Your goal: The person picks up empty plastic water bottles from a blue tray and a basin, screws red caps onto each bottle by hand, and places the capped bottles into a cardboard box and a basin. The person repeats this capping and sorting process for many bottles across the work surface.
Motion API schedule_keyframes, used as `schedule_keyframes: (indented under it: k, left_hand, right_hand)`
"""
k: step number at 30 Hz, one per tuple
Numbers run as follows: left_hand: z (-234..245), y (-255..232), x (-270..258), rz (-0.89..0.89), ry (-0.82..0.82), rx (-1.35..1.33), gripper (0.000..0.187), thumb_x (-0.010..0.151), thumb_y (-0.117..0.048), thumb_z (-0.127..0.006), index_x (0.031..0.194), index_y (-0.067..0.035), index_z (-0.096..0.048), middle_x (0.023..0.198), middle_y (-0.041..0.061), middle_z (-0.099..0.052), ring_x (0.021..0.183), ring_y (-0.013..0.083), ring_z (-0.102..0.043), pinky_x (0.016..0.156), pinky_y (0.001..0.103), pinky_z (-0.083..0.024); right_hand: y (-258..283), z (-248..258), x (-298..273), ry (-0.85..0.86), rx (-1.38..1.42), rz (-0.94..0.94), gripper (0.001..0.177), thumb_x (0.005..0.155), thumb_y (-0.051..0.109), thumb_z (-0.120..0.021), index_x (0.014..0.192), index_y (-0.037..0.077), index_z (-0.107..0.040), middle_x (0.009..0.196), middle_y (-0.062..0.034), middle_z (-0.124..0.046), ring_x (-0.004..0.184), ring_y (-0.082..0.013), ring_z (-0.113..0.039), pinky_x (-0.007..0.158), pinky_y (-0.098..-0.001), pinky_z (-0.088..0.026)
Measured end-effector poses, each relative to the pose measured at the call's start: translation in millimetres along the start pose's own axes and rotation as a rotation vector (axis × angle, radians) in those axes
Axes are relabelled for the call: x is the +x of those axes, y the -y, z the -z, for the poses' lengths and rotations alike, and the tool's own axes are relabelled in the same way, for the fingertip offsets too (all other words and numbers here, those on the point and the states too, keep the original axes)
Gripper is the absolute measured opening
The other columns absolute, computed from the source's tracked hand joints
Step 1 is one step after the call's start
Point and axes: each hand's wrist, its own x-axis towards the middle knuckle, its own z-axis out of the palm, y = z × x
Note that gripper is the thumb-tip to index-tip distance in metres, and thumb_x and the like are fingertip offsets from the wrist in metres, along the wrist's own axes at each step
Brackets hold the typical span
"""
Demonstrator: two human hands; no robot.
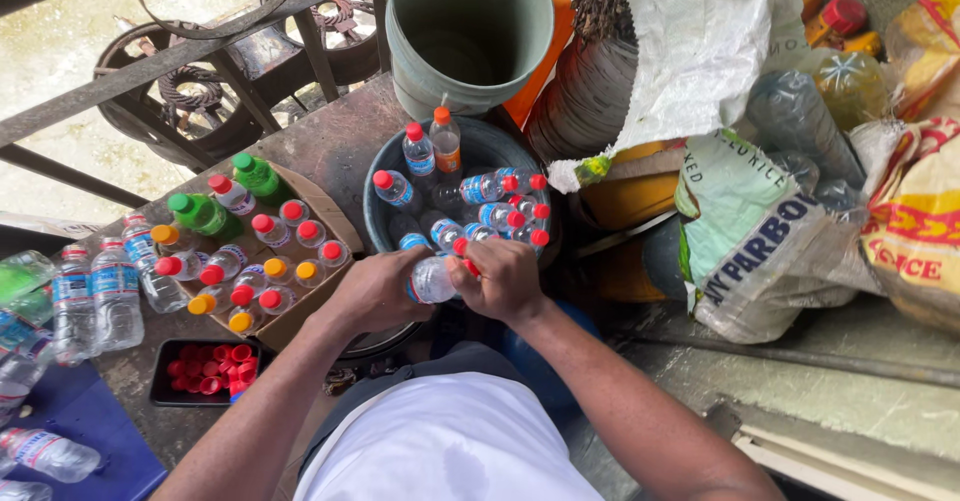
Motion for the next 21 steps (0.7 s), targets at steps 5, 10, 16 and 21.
schedule_keyframes:
  k: [5,10,16,21]
  left_hand:
    - [-14,-1,-18,-0.055,-0.184,0.104,0.055,0.06,-0.023,-0.084,0.109,-0.01,-0.063,0.095,0.014,-0.072,0.09,0.0374,-0.069,0.077,0.05,-0.055]
    - [-24,15,-31,-0.088,-0.171,0.14,0.059,0.06,-0.024,-0.085,0.111,-0.008,-0.06,0.098,0.014,-0.07,0.098,0.0365,-0.068,0.084,0.049,-0.054]
    - [-15,16,-29,-0.151,-0.283,0.122,0.079,0.056,-0.021,-0.087,0.129,-0.008,-0.057,0.122,0.017,-0.061,0.114,0.0371,-0.056,0.095,0.05,-0.048]
    - [-3,8,-9,-0.176,-0.359,0.178,0.073,0.066,-0.022,-0.086,0.131,-0.012,-0.056,0.127,0.009,-0.063,0.124,0.0318,-0.057,0.105,0.05,-0.043]
  right_hand:
    - [23,-14,-10,0.003,-0.054,-0.265,0.039,0.1,0.022,-0.054,0.064,0.007,-0.059,0.052,-0.0121,-0.056,0.045,-0.0283,-0.061,0.047,-0.0416,-0.045]
    - [45,-28,-23,-0.023,-0.115,-0.4,0.036,0.1,0.025,-0.056,0.068,0.008,-0.062,0.056,-0.013,-0.059,0.049,-0.0331,-0.063,0.046,-0.0429,-0.046]
    - [50,-22,-16,0.041,-0.126,-0.45,0.052,0.102,0.04,-0.059,0.062,0.006,-0.053,0.049,-0.0132,-0.054,0.043,-0.0317,-0.06,0.041,-0.0427,-0.043]
    - [12,-26,0,0.093,0.022,-0.394,0.046,0.1,0.04,-0.055,0.068,0.007,-0.056,0.049,-0.0103,-0.055,0.044,-0.0274,-0.062,0.043,-0.0421,-0.043]
